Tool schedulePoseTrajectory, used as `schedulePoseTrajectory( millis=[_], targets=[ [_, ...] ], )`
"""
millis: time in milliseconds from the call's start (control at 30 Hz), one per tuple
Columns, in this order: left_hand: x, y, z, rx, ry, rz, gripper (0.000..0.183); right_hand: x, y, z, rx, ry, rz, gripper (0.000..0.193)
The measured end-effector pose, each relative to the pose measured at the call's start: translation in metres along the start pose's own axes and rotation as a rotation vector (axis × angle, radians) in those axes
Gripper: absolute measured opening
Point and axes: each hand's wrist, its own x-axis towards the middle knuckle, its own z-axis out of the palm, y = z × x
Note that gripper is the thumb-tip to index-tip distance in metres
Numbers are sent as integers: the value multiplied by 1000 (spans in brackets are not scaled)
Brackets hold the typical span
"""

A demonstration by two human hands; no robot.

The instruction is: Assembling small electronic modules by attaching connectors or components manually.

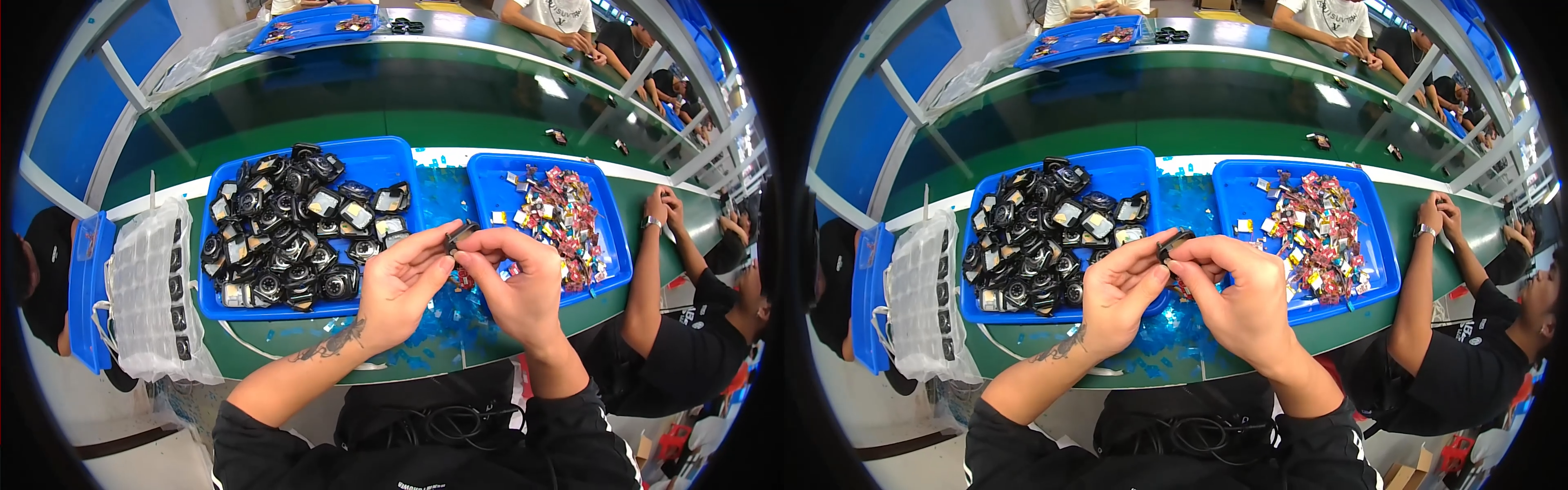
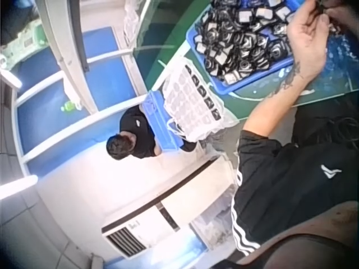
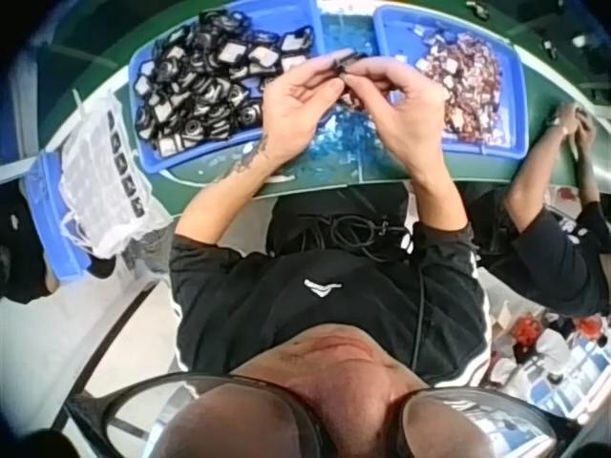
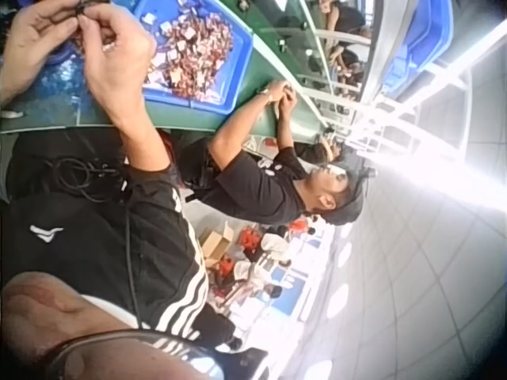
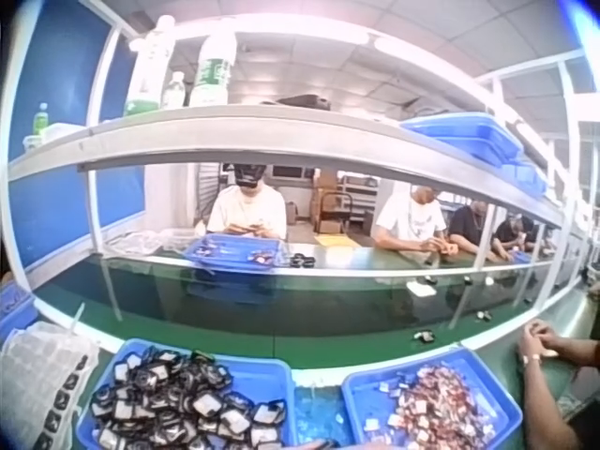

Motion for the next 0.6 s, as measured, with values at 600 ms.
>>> schedulePoseTrajectory(
  millis=[600],
  targets=[
    [-3,-6,-4,-42,62,-42,41,7,15,-3,-53,28,30,28]
  ],
)
